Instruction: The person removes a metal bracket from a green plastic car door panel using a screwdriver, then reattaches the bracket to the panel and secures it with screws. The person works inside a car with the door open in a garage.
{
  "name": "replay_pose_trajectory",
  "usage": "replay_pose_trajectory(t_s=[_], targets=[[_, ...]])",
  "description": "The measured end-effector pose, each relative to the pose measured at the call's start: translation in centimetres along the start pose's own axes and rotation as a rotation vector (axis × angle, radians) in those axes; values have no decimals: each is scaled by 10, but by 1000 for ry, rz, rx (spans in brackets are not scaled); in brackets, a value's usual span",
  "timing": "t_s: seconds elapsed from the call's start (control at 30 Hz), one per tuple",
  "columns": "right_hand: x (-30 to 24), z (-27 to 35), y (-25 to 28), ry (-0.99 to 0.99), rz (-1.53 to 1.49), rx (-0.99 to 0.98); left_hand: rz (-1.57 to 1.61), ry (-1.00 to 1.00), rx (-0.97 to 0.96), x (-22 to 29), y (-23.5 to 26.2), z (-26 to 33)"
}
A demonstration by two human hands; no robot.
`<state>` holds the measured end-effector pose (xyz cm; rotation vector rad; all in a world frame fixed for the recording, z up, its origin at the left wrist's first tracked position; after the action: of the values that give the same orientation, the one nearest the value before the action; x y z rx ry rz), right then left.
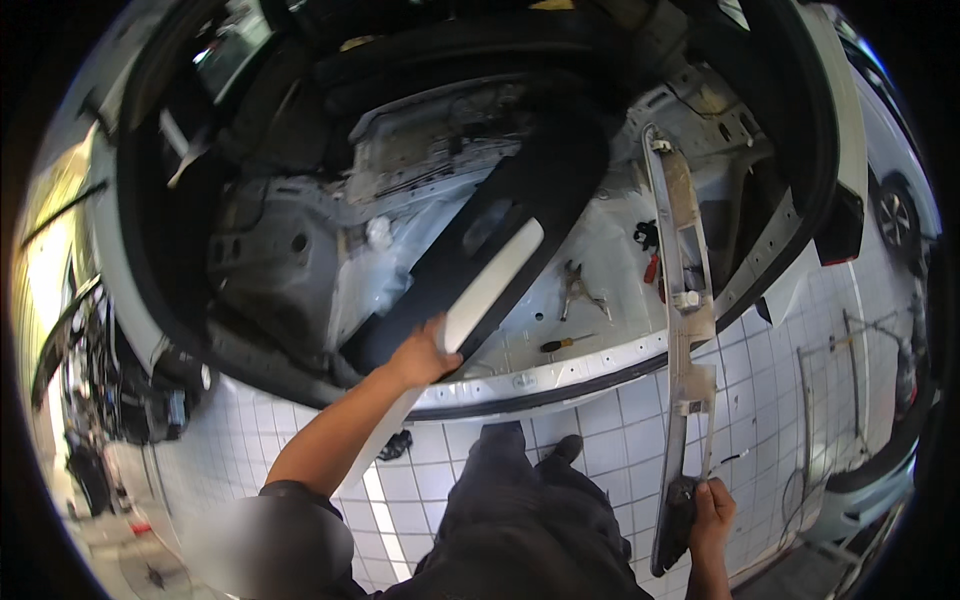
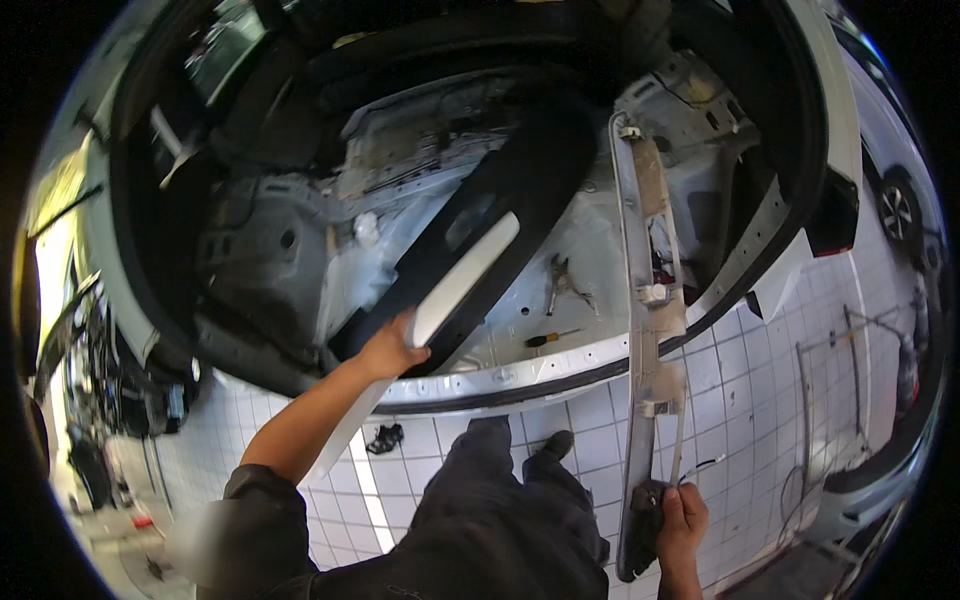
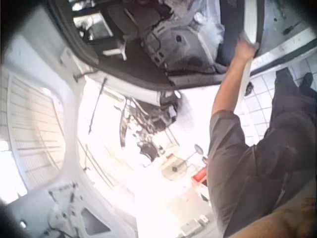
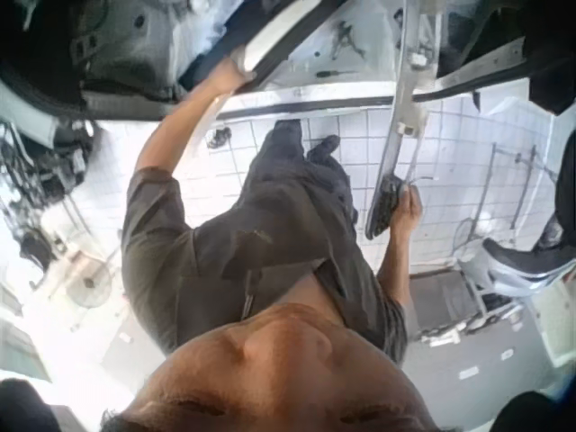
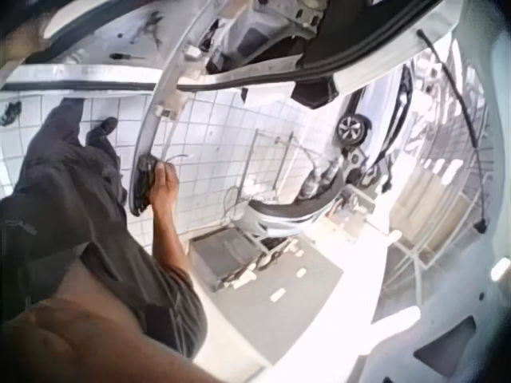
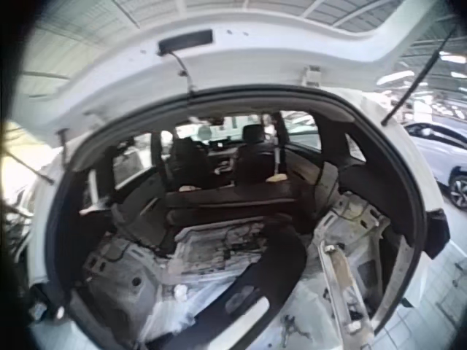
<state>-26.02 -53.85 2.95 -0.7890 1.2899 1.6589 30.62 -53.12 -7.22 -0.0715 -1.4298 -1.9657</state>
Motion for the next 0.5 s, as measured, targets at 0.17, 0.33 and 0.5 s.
replay_pose_trajectory(t_s=[0.17,0.33,0.5], targets=[[-13,14,-25,-310,95,93,-246,22,205,-39,-9,-185],[-49,26,-59,-503,90,171,-223,12,264,-85,-55,-285],[-35,48,-75,-613,53,278,-248,-46,298,-89,-80,-312]])
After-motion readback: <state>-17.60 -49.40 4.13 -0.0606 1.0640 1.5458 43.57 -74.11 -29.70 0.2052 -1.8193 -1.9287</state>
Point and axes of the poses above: each hand's wrist, its own z-axis away from the middle knuckle, its own y-axis out of the back of the hand, x = y × z, the point moved 6 cm from there along -z, towards the middle knuckle, and after that the axes turned 4 degrees about x, right-handed, at the moved point
